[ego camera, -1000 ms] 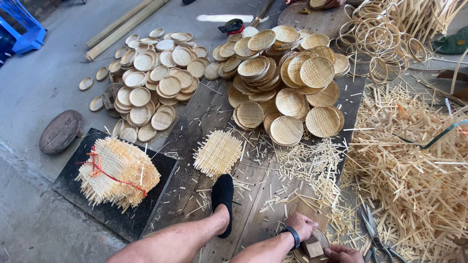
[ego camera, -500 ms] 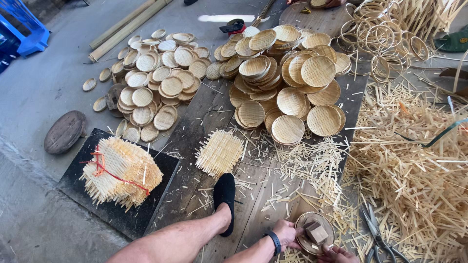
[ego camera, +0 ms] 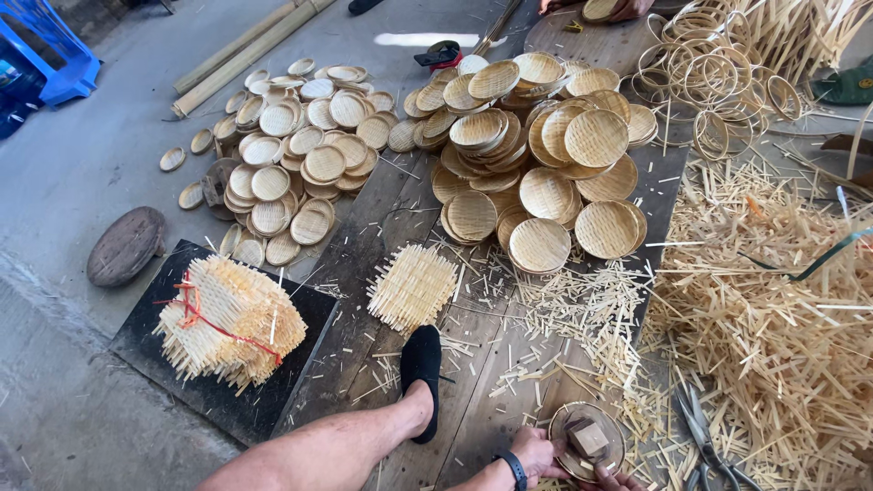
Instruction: The person weaves thin bamboo strips into a flat square panel, then uses large shears to trim the panel into a circular shape around a wooden form.
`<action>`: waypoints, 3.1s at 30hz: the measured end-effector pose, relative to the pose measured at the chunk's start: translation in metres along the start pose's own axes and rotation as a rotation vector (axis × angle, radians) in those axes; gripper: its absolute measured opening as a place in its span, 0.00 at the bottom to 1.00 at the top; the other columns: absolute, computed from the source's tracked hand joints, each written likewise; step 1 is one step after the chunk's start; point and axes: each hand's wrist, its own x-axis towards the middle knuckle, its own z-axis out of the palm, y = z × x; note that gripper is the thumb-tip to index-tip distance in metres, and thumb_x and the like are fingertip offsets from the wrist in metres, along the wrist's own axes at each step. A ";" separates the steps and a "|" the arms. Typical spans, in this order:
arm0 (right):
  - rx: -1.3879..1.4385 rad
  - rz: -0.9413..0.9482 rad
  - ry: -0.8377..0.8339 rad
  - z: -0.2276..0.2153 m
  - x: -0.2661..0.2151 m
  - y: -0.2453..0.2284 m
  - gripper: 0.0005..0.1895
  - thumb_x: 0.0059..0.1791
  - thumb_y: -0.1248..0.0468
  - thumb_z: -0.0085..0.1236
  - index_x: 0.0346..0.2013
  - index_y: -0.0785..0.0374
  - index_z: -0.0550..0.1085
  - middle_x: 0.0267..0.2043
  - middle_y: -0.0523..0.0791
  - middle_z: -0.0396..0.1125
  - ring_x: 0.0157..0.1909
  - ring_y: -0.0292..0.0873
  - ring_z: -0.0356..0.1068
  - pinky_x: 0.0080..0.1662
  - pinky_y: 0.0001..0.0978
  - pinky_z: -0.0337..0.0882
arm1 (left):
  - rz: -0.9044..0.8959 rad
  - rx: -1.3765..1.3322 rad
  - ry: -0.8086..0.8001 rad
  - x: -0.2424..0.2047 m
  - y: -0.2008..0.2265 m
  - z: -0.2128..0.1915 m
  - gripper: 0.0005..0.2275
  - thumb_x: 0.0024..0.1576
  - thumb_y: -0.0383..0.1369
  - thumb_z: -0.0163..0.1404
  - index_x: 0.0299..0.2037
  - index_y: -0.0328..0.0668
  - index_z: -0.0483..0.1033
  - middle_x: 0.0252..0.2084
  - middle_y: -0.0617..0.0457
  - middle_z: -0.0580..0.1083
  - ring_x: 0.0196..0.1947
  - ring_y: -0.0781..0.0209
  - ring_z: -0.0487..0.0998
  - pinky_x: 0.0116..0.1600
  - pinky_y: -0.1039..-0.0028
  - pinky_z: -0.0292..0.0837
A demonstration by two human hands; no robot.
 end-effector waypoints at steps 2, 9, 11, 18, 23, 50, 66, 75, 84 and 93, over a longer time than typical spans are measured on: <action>-0.007 -0.030 0.015 0.001 -0.001 0.004 0.35 0.41 0.57 0.69 0.56 0.74 0.69 0.40 0.59 0.75 0.41 0.57 0.78 0.43 0.49 0.79 | -0.010 -0.008 0.083 0.004 -0.003 0.004 0.08 0.60 0.27 0.57 0.45 0.28 0.79 0.41 0.43 0.80 0.36 0.49 0.84 0.35 0.60 0.87; -0.141 -0.447 0.212 -0.012 -0.003 -0.012 0.42 0.37 0.53 0.71 0.58 0.73 0.67 0.41 0.58 0.74 0.43 0.56 0.78 0.43 0.49 0.79 | 0.261 0.892 -0.052 -0.032 0.074 -0.007 0.12 0.58 0.36 0.60 0.39 0.29 0.82 0.34 0.41 0.80 0.31 0.56 0.81 0.34 0.67 0.78; -0.207 -0.601 0.226 -0.014 -0.006 -0.003 0.43 0.36 0.52 0.72 0.58 0.73 0.66 0.41 0.58 0.74 0.43 0.55 0.78 0.43 0.49 0.79 | 0.386 1.105 -0.013 -0.053 0.090 0.008 0.18 0.60 0.47 0.59 0.41 0.35 0.84 0.33 0.42 0.81 0.31 0.56 0.80 0.37 0.67 0.76; -0.604 -0.601 0.362 0.007 0.001 0.006 0.40 0.35 0.57 0.76 0.55 0.75 0.68 0.30 0.61 0.76 0.27 0.56 0.81 0.31 0.45 0.81 | 0.765 0.594 -0.043 -0.106 0.071 0.060 0.30 0.64 0.60 0.44 0.57 0.40 0.80 0.41 0.47 0.80 0.43 0.59 0.82 0.46 0.70 0.76; -0.386 -0.483 0.228 0.008 -0.003 0.011 0.32 0.40 0.60 0.73 0.47 0.78 0.68 0.23 0.61 0.74 0.18 0.52 0.74 0.22 0.42 0.73 | 0.830 0.721 0.078 -0.107 0.070 0.059 0.32 0.66 0.60 0.39 0.54 0.34 0.78 0.36 0.41 0.80 0.39 0.54 0.83 0.43 0.67 0.77; -1.257 -0.774 0.398 0.065 -0.118 -0.006 0.37 0.39 0.39 0.66 0.51 0.58 0.66 0.48 0.49 0.72 0.49 0.49 0.75 0.48 0.43 0.75 | 0.398 -0.317 -0.154 -0.077 0.267 -0.014 0.28 0.65 0.49 0.40 0.58 0.25 0.71 0.56 0.39 0.76 0.55 0.52 0.77 0.60 0.65 0.74; -1.211 -0.750 0.394 0.059 -0.116 -0.006 0.36 0.38 0.41 0.67 0.51 0.58 0.67 0.48 0.47 0.73 0.48 0.48 0.77 0.49 0.40 0.76 | 0.612 -0.310 -0.146 -0.044 0.387 0.034 0.27 0.58 0.51 0.48 0.53 0.30 0.70 0.48 0.38 0.76 0.42 0.52 0.82 0.47 0.61 0.82; -0.610 -0.540 0.227 0.046 -0.089 0.002 0.35 0.42 0.53 0.64 0.60 0.59 0.64 0.47 0.56 0.72 0.43 0.51 0.77 0.43 0.41 0.78 | 0.449 0.657 0.230 -0.007 0.300 -0.034 0.22 0.53 0.42 0.59 0.53 0.34 0.78 0.43 0.43 0.81 0.40 0.53 0.82 0.40 0.61 0.80; -0.186 -0.529 -0.070 0.015 -0.020 0.000 0.39 0.42 0.68 0.64 0.66 0.66 0.61 0.54 0.59 0.71 0.50 0.51 0.74 0.48 0.40 0.76 | 0.272 0.816 1.209 0.002 0.273 -0.201 0.25 0.51 0.44 0.61 0.51 0.32 0.75 0.56 0.31 0.69 0.56 0.38 0.73 0.59 0.57 0.71; -0.699 -0.447 0.335 -0.013 -0.031 -0.003 0.27 0.50 0.48 0.58 0.54 0.65 0.78 0.45 0.54 0.76 0.45 0.53 0.79 0.45 0.47 0.79 | 0.176 0.644 1.079 0.015 0.272 -0.264 0.22 0.44 0.42 0.69 0.43 0.34 0.82 0.49 0.36 0.79 0.50 0.45 0.82 0.55 0.63 0.78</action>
